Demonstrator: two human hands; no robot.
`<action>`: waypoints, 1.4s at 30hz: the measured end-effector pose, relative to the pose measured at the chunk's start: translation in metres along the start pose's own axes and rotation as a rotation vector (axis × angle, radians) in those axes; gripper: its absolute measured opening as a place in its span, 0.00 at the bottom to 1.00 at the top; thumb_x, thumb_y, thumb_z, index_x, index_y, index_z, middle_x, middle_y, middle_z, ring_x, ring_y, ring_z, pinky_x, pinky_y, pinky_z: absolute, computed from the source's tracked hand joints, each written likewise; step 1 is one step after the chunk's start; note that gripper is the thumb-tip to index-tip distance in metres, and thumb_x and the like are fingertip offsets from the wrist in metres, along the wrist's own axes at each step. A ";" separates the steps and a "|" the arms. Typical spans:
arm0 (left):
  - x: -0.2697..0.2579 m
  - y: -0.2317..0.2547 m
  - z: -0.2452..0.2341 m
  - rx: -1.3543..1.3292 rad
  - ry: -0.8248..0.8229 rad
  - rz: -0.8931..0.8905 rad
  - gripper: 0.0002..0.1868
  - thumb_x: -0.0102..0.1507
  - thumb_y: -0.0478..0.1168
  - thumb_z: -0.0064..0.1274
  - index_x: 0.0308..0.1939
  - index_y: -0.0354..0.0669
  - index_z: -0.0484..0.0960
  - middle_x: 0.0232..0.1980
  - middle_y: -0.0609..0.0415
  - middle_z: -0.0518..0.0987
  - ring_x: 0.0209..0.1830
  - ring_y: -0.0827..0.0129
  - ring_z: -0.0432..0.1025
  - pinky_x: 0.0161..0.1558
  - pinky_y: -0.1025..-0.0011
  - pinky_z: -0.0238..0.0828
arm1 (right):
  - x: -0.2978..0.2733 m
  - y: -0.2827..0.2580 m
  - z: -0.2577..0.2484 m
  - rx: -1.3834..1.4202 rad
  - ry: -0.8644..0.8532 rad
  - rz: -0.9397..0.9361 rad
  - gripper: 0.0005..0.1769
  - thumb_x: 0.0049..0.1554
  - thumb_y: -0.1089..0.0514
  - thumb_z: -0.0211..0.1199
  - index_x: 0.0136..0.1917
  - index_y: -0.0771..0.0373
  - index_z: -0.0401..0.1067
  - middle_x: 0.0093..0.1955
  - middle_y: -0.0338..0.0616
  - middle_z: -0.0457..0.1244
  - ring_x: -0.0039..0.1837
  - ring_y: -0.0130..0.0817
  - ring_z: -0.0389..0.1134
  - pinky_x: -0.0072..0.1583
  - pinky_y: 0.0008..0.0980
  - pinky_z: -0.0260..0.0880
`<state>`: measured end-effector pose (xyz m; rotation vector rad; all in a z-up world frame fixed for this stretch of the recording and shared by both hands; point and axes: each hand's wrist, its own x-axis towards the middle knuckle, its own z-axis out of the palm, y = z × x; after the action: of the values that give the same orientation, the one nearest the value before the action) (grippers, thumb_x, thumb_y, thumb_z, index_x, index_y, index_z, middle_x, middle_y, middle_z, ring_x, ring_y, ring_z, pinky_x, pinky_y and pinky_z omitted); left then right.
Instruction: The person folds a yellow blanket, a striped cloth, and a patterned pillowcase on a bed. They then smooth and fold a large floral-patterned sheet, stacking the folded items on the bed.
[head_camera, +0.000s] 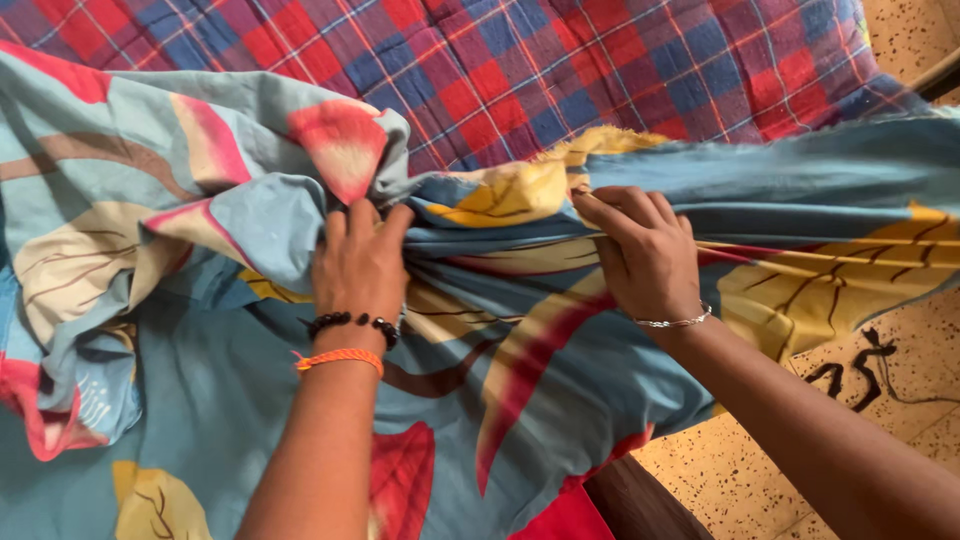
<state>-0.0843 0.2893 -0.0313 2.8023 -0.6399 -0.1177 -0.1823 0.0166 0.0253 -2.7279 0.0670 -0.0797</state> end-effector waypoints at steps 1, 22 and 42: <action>-0.001 -0.007 -0.004 0.016 0.021 0.000 0.15 0.61 0.33 0.56 0.49 0.56 0.82 0.45 0.54 0.73 0.48 0.54 0.70 0.45 0.55 0.72 | 0.005 -0.008 0.000 0.005 0.009 -0.037 0.28 0.53 0.66 0.62 0.66 0.50 0.74 0.64 0.34 0.66 0.62 0.40 0.65 0.55 0.41 0.61; -0.019 -0.105 -0.109 0.069 0.148 0.043 0.12 0.61 0.33 0.56 0.47 0.52 0.83 0.48 0.54 0.74 0.51 0.55 0.69 0.51 0.55 0.68 | -0.015 -0.026 -0.053 -0.392 -0.174 0.118 0.35 0.49 0.48 0.67 0.71 0.46 0.68 0.67 0.36 0.63 0.72 0.39 0.59 0.61 0.58 0.59; -0.006 -0.122 -0.190 -0.196 0.310 0.138 0.13 0.58 0.31 0.54 0.46 0.47 0.84 0.51 0.51 0.77 0.54 0.51 0.68 0.54 0.54 0.67 | -0.045 -0.125 -0.143 -0.322 -0.049 0.105 0.06 0.61 0.52 0.64 0.49 0.53 0.77 0.45 0.39 0.73 0.48 0.36 0.76 0.42 0.36 0.71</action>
<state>-0.0133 0.4432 0.1182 2.5066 -0.6987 0.2617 -0.2324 0.0762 0.2041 -3.0395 0.2276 0.0315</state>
